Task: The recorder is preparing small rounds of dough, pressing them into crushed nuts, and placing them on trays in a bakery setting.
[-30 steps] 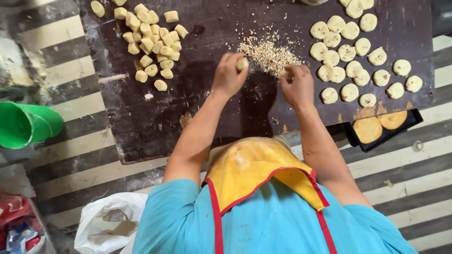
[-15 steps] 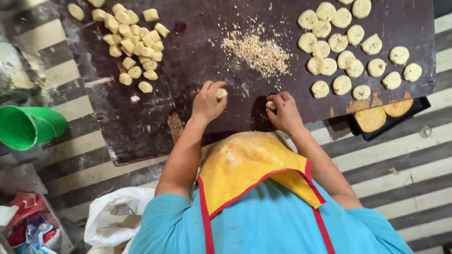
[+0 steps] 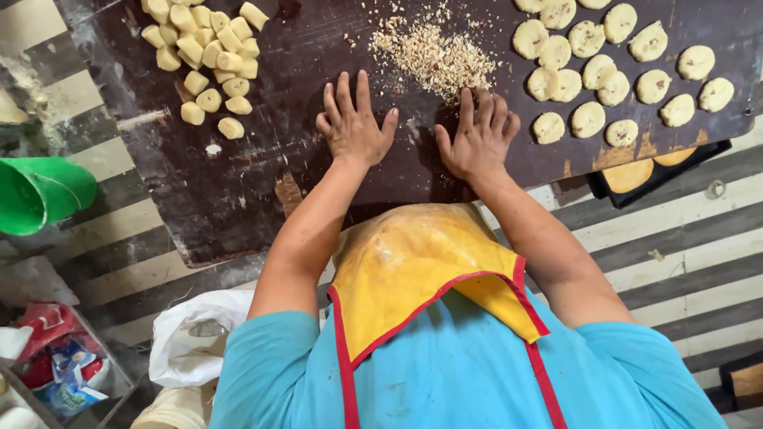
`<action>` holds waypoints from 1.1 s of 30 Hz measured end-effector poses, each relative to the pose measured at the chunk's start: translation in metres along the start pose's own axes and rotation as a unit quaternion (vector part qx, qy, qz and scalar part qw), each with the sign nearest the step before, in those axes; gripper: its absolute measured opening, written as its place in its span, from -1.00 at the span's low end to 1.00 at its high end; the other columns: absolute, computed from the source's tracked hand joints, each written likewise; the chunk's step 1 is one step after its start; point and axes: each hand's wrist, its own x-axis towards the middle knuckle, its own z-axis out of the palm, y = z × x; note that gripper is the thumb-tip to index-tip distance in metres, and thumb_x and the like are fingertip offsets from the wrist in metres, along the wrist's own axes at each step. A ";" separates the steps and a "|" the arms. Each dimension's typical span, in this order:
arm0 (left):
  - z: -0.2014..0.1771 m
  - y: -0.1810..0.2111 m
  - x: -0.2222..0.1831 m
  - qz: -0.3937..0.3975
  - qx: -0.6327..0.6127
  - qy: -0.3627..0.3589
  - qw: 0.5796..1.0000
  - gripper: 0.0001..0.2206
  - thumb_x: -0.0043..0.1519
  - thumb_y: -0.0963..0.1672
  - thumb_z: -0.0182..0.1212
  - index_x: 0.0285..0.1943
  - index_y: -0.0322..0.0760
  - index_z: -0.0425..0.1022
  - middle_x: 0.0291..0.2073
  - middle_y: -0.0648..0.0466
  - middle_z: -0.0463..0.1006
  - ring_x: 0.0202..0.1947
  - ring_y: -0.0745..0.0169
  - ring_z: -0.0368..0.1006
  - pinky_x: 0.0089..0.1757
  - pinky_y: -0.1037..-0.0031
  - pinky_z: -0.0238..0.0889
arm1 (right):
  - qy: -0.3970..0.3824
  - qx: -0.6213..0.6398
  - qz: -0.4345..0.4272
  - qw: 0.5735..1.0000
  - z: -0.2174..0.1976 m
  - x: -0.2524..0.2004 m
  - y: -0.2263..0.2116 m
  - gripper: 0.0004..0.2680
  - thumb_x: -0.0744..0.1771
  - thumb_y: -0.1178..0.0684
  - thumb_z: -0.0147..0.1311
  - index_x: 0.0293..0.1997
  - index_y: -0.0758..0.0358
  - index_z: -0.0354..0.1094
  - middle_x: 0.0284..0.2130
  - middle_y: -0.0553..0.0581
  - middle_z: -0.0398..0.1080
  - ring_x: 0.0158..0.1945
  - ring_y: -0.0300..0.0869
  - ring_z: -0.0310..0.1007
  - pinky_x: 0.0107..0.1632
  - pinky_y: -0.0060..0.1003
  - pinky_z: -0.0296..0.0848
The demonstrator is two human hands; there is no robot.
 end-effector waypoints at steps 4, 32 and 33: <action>0.003 0.001 0.007 -0.015 0.025 -0.013 1.000 -0.15 0.29 0.24 -0.03 0.65 -0.07 -0.29 0.58 -0.09 -0.24 0.54 -0.29 -0.44 0.27 -0.22 -0.26 | 0.038 -0.031 0.009 0.999 0.024 0.001 0.008 -0.40 0.39 -0.35 0.01 0.53 0.20 -0.04 0.39 0.28 0.01 0.44 0.17 -0.16 0.34 0.21 -0.21; -0.026 -0.012 -0.036 0.159 -0.408 -0.112 0.892 -0.63 0.16 -0.17 0.43 0.15 -0.35 0.53 -0.23 0.05 0.68 -0.22 0.32 0.55 -0.13 0.45 0.46 | -0.141 0.367 0.008 0.920 -0.027 -0.046 0.068 -0.84 0.25 0.06 0.26 -0.20 0.24 0.41 -0.28 0.21 0.54 -0.13 -0.03 0.52 -0.06 -0.16 0.49; -0.023 -0.007 -0.035 0.155 -0.432 -0.159 0.874 -0.73 0.20 -0.18 0.42 0.06 -0.37 0.59 -0.19 0.06 0.69 -0.17 0.40 0.55 -0.09 0.50 0.45 | -0.177 0.517 0.095 0.832 -0.026 -0.054 0.076 -0.82 0.28 0.12 0.20 -0.10 0.29 0.37 -0.29 0.18 0.54 -0.19 -0.15 0.51 -0.16 -0.24 0.51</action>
